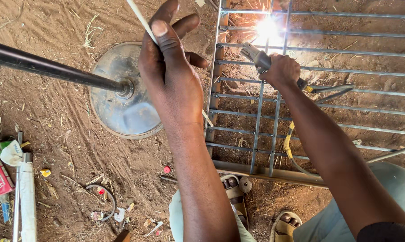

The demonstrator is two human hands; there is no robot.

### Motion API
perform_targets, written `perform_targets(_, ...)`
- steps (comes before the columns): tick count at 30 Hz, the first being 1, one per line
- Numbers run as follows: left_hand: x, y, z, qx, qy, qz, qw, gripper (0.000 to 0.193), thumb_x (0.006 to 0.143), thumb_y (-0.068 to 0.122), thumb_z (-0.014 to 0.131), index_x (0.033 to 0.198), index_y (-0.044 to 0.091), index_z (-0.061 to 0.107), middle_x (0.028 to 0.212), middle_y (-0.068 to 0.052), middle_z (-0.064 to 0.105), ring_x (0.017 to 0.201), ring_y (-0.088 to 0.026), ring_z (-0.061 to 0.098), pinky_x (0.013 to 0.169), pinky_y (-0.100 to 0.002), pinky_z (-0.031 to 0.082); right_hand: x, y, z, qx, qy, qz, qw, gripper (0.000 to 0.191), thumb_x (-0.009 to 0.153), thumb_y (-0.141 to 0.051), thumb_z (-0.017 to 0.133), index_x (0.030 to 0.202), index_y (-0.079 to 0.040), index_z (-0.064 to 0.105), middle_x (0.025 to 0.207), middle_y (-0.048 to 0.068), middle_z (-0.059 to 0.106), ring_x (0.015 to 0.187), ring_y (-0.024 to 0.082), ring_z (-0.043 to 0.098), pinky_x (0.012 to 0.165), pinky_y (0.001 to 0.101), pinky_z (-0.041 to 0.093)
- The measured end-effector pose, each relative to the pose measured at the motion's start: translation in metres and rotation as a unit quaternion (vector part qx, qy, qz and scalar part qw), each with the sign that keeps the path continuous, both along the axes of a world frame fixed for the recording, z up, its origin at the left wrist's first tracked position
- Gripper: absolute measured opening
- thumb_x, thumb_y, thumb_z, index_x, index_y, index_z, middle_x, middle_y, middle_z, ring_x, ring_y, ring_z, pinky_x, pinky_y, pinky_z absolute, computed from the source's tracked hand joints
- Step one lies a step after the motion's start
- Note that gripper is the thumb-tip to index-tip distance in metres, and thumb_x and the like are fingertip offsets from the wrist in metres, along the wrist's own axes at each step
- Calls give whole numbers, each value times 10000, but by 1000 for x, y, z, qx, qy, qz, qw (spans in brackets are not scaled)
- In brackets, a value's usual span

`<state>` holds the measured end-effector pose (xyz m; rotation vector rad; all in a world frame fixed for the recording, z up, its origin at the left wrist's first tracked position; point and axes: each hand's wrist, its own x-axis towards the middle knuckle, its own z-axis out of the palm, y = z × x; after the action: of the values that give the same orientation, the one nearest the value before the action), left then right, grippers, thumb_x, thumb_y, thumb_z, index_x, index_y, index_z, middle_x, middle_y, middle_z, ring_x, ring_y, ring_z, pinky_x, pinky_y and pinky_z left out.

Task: The person arc-welds the joints of a metal grille laid on the ground, holding the electrode holder in one hand and positioning the welding rod with the other. They strike the arc, weld along the bars with sparks and smoke, pause to reposition the rod and holder, and continue welding successive joints across the grille.

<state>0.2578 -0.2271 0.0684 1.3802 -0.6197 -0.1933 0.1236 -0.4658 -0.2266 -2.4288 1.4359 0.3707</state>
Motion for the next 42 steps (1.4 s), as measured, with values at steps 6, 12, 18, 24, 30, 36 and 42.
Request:
perform_targets(6,-1,0,-1,11,4,1,1000,586,1158,488,373,1437,40,628,1159,-123,781,1009,-114,758,638,-244,606,0,3,4,-19,5,1,1000,644,678,-528,944,1138,-140,715,991,86,716,889,245,677,787,456,542)
perform_targets(12,0,-1,3,8,2,-2,1000,595,1158,507,387,1433,30,615,1196,-120,778,1042,-114,746,653,-245,593,3,2,10,-24,22,-15,999,634,711,-563,904,1166,-162,716,1076,128,691,956,278,670,775,456,585)
perform_targets(18,-2,1,8,47,14,16,999,615,1152,535,369,1416,52,643,1126,-108,803,691,-83,650,591,-230,543,3,-1,9,-48,19,47,998,667,707,-631,883,1144,-150,732,1030,91,737,975,291,709,812,481,588)
perform_targets(24,-3,0,5,46,11,10,999,618,1130,525,357,1424,59,639,1117,-102,798,678,-78,635,589,-235,541,5,-3,8,-40,15,19,999,669,647,-583,901,1165,-197,725,1024,111,733,935,306,716,781,494,592)
perform_targets(30,0,-4,0,18,-16,-2,1000,591,1205,536,374,1411,44,629,1150,-105,792,877,-62,700,612,-227,576,5,-4,10,-13,11,-16,1000,592,698,-537,885,1172,-218,731,1052,93,735,978,275,720,836,445,589)
perform_targets(36,0,-6,3,23,-4,0,1000,622,1141,531,364,1425,42,624,1137,-108,783,767,-65,647,605,-232,537,9,-6,13,-7,36,-6,999,620,698,-575,881,1150,-178,734,1042,106,738,964,272,721,823,440,591)
perform_targets(42,1,-10,3,19,17,-5,1000,597,1142,507,379,1423,41,628,1139,-110,789,759,-65,644,608,-225,534,7,-7,9,-19,-10,3,1000,651,633,-538,910,1138,-168,730,1044,114,738,966,298,703,845,456,572)
